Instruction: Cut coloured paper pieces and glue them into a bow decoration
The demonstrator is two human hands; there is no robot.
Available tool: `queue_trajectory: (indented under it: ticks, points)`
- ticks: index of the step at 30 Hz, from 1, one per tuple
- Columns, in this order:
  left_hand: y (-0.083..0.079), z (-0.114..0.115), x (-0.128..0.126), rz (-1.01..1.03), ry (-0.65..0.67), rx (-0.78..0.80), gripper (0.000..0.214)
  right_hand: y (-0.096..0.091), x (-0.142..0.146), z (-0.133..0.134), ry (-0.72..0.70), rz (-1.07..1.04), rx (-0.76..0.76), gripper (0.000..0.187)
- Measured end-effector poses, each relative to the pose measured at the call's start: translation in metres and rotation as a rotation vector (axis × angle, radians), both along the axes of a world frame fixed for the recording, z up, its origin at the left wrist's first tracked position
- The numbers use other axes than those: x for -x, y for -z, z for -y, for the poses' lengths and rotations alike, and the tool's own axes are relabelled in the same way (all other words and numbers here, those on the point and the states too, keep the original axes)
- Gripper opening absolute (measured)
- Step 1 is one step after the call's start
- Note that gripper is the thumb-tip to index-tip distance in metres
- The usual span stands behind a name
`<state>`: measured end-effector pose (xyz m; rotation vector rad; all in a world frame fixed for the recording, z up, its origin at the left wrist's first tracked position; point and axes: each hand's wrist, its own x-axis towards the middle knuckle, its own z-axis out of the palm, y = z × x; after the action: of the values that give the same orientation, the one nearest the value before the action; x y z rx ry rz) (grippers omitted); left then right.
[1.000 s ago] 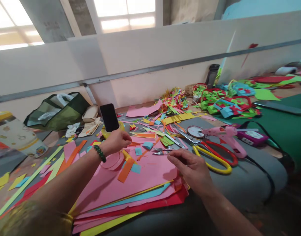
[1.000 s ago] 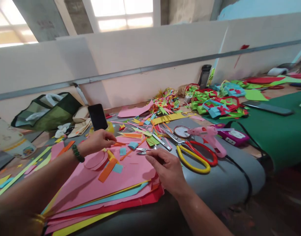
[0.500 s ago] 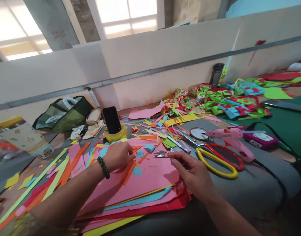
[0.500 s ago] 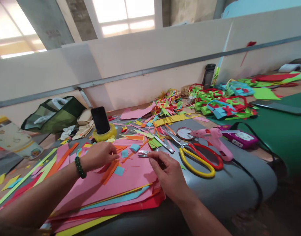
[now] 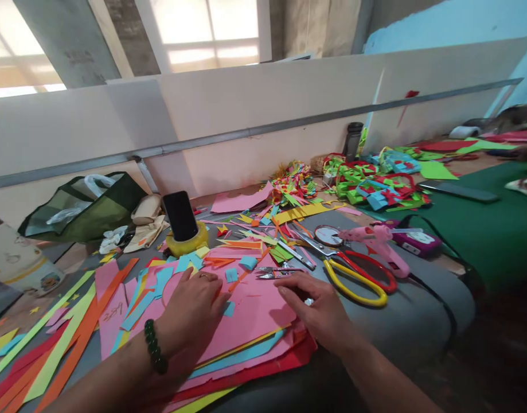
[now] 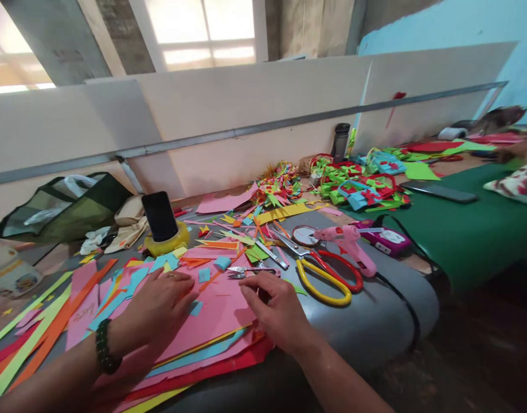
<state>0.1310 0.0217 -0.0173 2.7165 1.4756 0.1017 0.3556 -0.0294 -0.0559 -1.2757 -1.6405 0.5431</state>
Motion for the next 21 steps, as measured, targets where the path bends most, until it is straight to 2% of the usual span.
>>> queue_trajectory:
  ticks: [4, 8, 10, 12, 14, 15, 18, 21]
  points:
    - [0.006, 0.012, 0.001, 0.038, -0.023, -0.022, 0.031, -0.003, 0.007, 0.008, -0.126, 0.316, -0.146, 0.017]
    - [0.009, 0.016, -0.001, 0.03, -0.021, -0.034, 0.029, -0.003, 0.008, 0.012, -0.24, 0.501, -0.121, 0.02]
    - [0.009, 0.016, -0.002, 0.042, -0.022, -0.039, 0.028, -0.006, 0.001, 0.009, -0.184, 0.52, -0.099, 0.02]
    - [0.009, 0.016, -0.002, 0.062, -0.018, -0.031, 0.029, -0.015, -0.01, 0.001, -0.007, 0.582, -0.089, 0.018]
    - [0.01, 0.015, -0.001, 0.073, -0.017, -0.019, 0.03, -0.027, -0.018, -0.011, 0.181, 0.728, -0.045, 0.02]
    - [0.01, 0.015, 0.0, 0.075, -0.018, -0.015, 0.031, -0.034, -0.021, -0.019, 0.227, 0.822, -0.007, 0.021]
    - [0.012, 0.014, 0.002, 0.085, -0.023, -0.021, 0.032, -0.046, -0.019, -0.044, 0.192, 1.022, 0.101, 0.019]
    - [0.016, 0.014, 0.004, 0.105, -0.018, -0.027, 0.03, -0.043, -0.011, -0.066, 0.16, 1.059, 0.128, 0.012]
